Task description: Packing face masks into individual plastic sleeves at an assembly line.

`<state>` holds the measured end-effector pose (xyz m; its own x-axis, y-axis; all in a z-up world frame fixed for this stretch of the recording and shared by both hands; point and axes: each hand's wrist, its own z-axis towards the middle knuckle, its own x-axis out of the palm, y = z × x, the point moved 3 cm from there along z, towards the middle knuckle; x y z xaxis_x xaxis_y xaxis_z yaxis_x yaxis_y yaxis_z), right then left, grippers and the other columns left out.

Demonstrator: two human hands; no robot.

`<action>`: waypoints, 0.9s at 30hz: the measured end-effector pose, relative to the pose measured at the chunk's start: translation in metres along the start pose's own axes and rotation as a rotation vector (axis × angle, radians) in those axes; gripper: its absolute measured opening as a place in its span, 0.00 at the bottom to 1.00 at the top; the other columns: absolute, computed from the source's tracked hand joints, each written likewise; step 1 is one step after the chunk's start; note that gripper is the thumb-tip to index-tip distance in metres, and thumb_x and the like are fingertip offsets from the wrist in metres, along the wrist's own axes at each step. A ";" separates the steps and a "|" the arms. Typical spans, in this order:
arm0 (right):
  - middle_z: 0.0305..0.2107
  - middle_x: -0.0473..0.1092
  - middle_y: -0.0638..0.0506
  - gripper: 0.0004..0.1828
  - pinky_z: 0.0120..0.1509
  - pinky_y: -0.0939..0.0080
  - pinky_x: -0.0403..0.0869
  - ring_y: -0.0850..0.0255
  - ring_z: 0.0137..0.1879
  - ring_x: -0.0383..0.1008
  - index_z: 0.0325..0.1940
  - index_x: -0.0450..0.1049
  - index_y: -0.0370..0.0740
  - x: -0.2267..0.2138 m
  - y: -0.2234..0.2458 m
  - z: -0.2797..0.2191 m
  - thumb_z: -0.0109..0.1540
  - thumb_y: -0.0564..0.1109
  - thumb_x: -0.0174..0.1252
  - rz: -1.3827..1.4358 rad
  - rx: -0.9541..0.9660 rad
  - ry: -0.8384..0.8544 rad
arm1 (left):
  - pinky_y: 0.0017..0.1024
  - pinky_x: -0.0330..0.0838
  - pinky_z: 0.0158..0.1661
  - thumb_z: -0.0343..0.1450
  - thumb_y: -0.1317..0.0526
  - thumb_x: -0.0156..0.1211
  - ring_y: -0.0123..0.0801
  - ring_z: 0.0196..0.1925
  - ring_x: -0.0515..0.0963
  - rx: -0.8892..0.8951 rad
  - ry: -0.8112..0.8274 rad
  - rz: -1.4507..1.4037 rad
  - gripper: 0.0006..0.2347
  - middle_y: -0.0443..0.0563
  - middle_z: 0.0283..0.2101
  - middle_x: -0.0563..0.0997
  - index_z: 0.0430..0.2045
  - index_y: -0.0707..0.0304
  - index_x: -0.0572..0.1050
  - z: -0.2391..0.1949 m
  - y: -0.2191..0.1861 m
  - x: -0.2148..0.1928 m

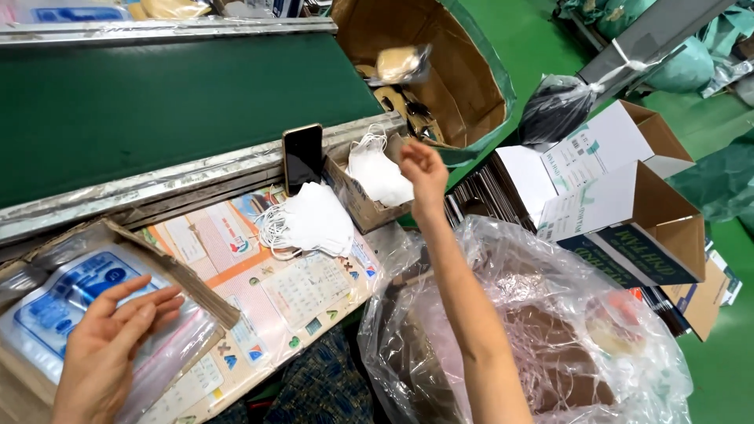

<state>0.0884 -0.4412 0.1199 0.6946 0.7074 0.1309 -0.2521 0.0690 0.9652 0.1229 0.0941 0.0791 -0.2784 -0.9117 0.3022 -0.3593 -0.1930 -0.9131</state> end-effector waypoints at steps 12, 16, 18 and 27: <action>0.41 0.78 0.49 0.08 0.49 0.68 0.73 0.66 0.44 0.76 0.36 0.75 0.34 0.140 -0.060 -0.100 0.62 0.28 0.53 -0.160 -0.285 0.149 | 0.31 0.76 0.54 0.75 0.70 0.53 0.37 0.51 0.83 0.286 0.102 0.218 0.11 0.61 0.48 0.83 0.50 0.76 0.73 0.059 -0.035 0.040; 0.41 0.78 0.46 0.08 0.51 0.66 0.73 0.62 0.46 0.77 0.32 0.74 0.33 0.187 -0.067 -0.140 0.61 0.27 0.53 -0.116 -0.317 0.191 | 0.27 0.76 0.50 0.75 0.69 0.56 0.31 0.49 0.83 0.460 0.037 0.364 0.09 0.56 0.44 0.84 0.47 0.73 0.76 0.089 -0.049 0.036; 0.40 0.77 0.45 0.09 0.56 0.64 0.74 0.60 0.49 0.77 0.31 0.74 0.33 0.201 -0.089 -0.154 0.59 0.26 0.51 -0.020 -0.349 0.163 | 0.26 0.77 0.43 0.74 0.69 0.58 0.28 0.43 0.83 0.586 -0.028 0.493 0.08 0.53 0.41 0.85 0.45 0.71 0.79 0.105 -0.052 0.018; 0.38 0.76 0.46 0.09 0.53 0.64 0.74 0.61 0.46 0.76 0.28 0.73 0.33 0.210 -0.145 -0.185 0.60 0.27 0.53 -0.030 -0.228 0.214 | 0.40 0.76 0.44 0.69 0.71 0.60 0.47 0.43 0.83 0.837 -0.534 0.906 0.09 0.58 0.39 0.83 0.41 0.66 0.80 0.135 -0.097 -0.086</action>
